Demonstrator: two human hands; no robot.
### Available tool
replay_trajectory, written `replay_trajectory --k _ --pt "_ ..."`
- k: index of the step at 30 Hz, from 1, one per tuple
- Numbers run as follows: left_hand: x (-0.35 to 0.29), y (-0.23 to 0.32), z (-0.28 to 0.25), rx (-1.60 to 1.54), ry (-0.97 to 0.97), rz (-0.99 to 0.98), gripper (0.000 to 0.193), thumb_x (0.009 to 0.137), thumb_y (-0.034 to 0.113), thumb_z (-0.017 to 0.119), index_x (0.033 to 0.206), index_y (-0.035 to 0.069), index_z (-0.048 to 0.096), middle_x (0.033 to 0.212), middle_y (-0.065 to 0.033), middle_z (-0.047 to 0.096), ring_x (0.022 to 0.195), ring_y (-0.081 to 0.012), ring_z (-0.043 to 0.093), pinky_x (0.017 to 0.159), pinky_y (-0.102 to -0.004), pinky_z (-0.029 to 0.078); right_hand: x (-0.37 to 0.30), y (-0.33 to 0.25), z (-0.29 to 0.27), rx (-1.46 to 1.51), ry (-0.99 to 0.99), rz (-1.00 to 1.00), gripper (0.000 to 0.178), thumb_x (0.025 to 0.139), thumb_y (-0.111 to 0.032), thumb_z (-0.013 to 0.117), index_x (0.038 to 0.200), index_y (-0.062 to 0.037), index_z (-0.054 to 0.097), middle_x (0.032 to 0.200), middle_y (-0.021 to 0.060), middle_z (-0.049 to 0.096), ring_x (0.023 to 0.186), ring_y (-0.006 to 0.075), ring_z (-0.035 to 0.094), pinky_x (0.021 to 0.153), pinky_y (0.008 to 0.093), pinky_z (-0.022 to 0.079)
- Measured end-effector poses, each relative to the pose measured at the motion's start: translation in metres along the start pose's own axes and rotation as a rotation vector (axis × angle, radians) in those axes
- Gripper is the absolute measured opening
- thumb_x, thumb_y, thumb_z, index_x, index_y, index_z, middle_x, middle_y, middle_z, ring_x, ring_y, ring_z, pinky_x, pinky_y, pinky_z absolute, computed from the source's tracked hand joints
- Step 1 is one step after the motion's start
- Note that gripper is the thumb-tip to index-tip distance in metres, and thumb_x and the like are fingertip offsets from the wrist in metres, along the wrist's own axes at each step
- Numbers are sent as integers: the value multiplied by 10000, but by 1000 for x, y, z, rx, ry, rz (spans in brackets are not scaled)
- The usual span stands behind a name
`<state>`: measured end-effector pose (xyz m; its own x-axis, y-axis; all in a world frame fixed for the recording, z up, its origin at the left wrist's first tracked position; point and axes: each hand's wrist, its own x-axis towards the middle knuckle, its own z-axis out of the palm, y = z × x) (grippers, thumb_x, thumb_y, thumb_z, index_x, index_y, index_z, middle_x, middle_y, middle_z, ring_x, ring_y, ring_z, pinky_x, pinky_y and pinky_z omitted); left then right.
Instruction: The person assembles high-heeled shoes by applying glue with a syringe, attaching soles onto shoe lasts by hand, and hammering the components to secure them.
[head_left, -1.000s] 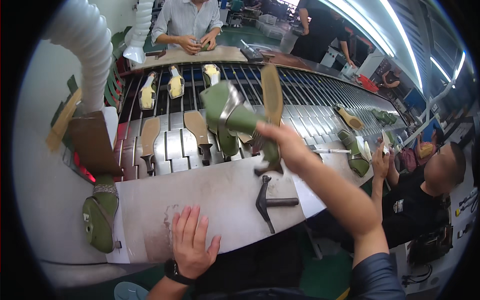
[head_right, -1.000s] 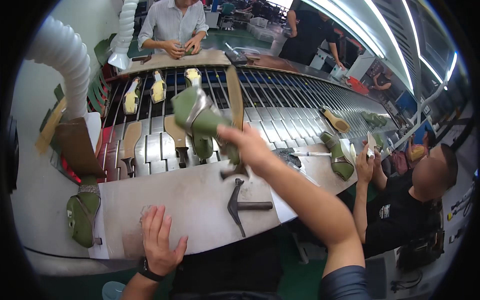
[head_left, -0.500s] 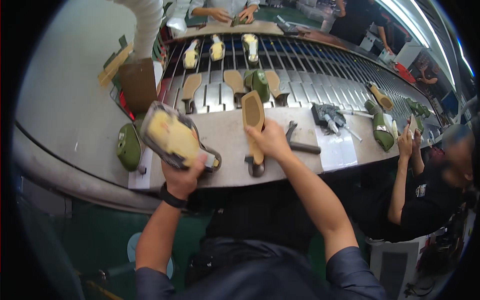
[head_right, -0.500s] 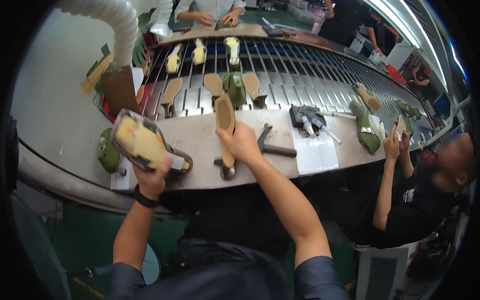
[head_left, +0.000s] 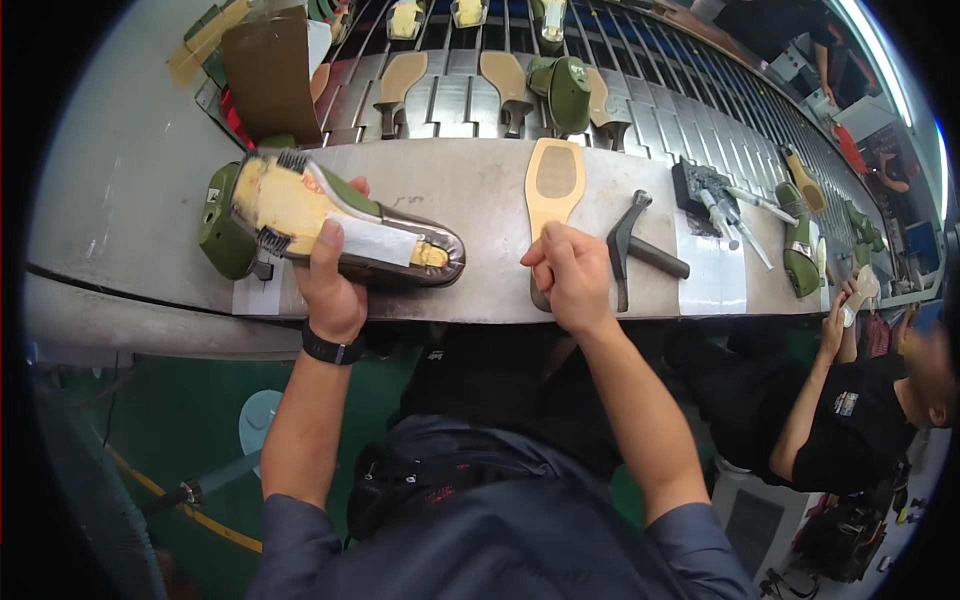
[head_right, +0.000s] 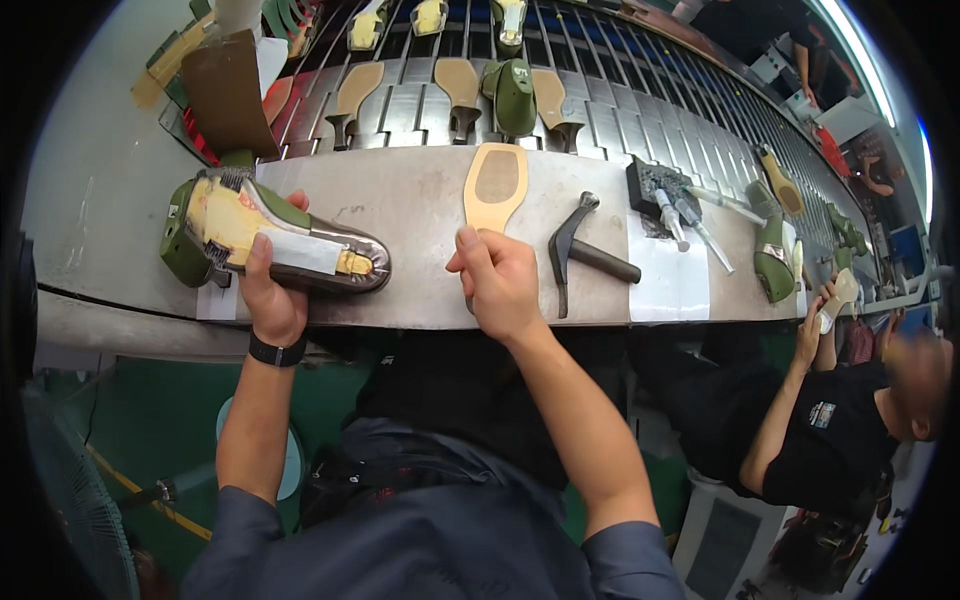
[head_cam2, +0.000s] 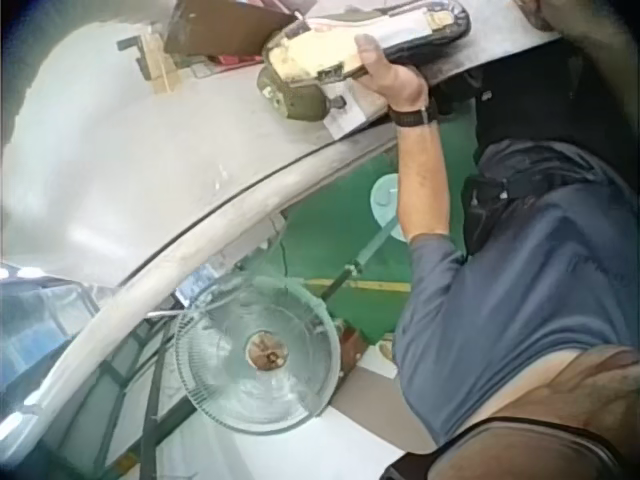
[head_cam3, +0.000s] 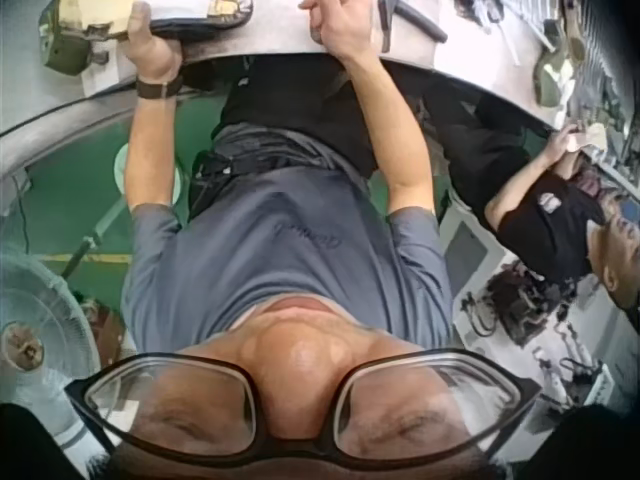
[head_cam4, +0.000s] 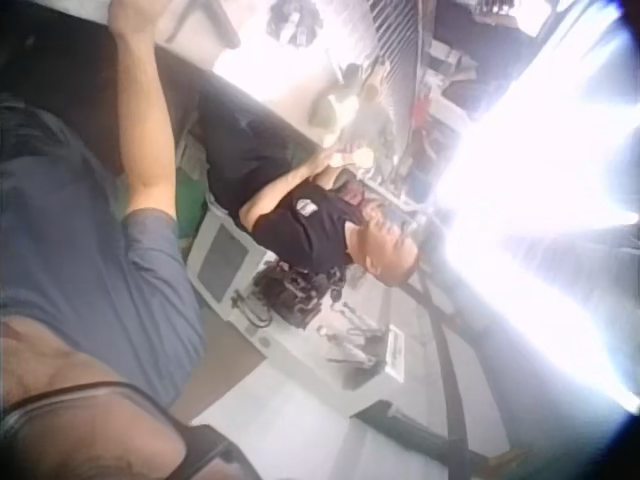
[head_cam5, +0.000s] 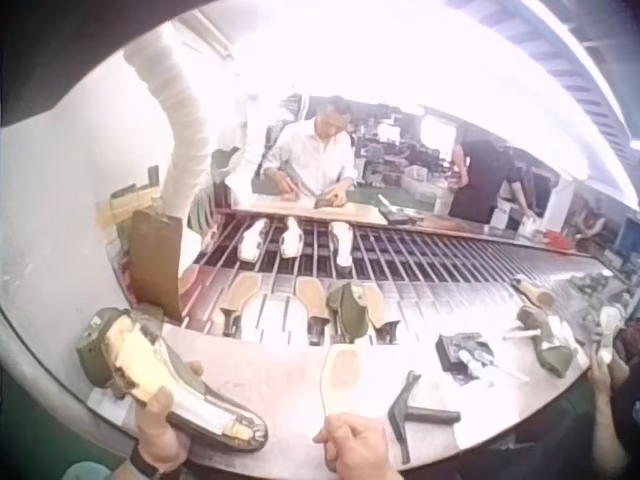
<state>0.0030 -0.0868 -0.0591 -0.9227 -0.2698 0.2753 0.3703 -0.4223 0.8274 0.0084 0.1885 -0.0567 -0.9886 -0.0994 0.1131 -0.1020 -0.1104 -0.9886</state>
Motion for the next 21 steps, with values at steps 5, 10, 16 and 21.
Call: replay_trajectory --k 5,10,16,21 --pt "14 19 23 260 -183 154 805 977 334 656 1602 -38 312 1526 -254 532 1446 -340 510 1222 -466 382 14 -28 -14 29 -87 92 559 1118 -375 566 713 0 655 547 -49 463 478 28 352 458 252 254" --pt "15 24 47 298 -143 134 764 961 266 653 1578 -59 339 1476 -300 566 1405 -367 548 1206 -468 406 9 -4 -8 -187 8 -26 439 987 -231 749 638 -33 570 581 -30 509 581 47 396 509 277 302" --pt "19 24 70 358 -128 72 676 962 203 584 1540 -85 386 1419 -306 606 1355 -372 590 1165 -463 450 9 -1 -10 -166 -18 66 415 953 -208 780 642 -22 578 544 -24 515 536 55 403 484 282 324" --pt "27 16 96 336 -88 39 720 964 341 570 1523 -87 422 1417 -293 614 1347 -367 594 1160 -452 452 9 -12 -13 -182 -34 32 396 922 -193 807 654 -4 585 507 14 496 495 64 410 460 295 332"
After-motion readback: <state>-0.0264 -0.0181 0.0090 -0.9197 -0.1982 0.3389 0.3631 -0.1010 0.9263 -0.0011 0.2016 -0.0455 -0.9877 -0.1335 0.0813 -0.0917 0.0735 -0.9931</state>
